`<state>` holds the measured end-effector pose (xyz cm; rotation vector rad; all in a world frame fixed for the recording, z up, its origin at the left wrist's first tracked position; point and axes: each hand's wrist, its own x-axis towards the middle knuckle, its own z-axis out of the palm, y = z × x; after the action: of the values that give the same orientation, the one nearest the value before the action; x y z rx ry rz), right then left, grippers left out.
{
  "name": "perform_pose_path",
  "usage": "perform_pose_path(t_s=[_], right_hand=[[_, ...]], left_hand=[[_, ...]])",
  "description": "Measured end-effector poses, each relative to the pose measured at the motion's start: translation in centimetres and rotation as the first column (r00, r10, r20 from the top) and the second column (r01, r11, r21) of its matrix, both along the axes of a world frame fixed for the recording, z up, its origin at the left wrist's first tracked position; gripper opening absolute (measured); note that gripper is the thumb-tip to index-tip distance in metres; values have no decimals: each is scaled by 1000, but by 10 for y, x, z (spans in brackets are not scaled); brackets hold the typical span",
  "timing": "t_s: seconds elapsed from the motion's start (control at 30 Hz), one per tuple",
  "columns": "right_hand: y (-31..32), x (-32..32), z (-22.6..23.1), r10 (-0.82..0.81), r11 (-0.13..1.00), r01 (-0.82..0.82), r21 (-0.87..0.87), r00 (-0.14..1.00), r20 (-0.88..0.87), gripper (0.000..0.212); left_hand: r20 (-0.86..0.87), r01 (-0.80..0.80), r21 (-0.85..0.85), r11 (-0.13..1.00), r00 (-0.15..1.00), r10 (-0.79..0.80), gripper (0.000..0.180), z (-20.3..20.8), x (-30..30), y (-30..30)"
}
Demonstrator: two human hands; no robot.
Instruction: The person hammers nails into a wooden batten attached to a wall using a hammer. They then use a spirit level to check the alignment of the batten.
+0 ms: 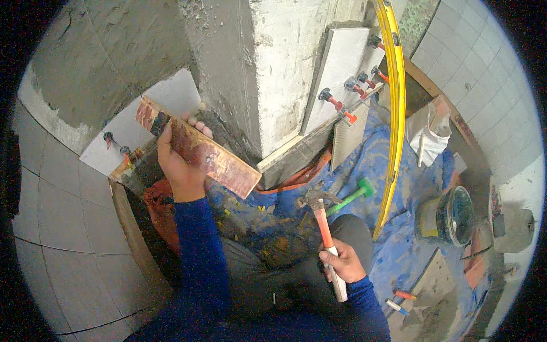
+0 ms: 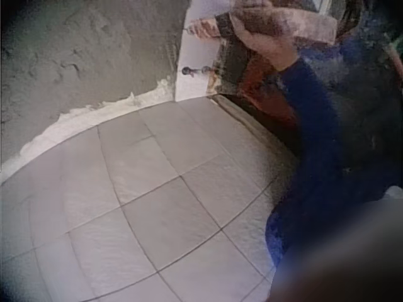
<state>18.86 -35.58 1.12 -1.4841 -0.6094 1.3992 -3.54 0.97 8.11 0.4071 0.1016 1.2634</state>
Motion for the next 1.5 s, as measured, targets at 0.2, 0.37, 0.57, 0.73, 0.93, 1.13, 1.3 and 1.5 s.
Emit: perform_pose_path(t_s=[0.2,0.37,0.57,0.73,0.93,1.13,1.3,1.5], right_hand=[[-3,1,2,7,1000,-7,-11,1000,18,29],[-3,4,1,33,996,-34,-78,999,-13,27],[0,5,1,162,974,-147,-174,984,77,21],[9,18,-1,181,970,-174,-168,983,28,32],[65,66,-21,459,888,-442,-125,852,250,76],[101,97,-53,427,901,-402,-167,889,166,55],[86,109,-59,75,995,-77,-56,997,-23,41],[99,114,-70,-315,949,316,2,946,-75,36]], left_hand=[[8,58,106,993,998,-59,60,-9,-5,9],[-106,-41,59,997,993,47,66,-10,-8,7],[-324,-292,17,956,903,282,54,-17,-18,18],[-784,-137,82,987,603,149,54,-53,-56,29],[-994,265,-103,959,16,-111,54,-190,-110,19],[-941,404,-321,857,-239,-240,59,-338,-93,-37],[-712,655,-407,637,-664,229,45,-317,-36,-26],[-944,985,-170,9,-166,286,37,-285,114,-42]])
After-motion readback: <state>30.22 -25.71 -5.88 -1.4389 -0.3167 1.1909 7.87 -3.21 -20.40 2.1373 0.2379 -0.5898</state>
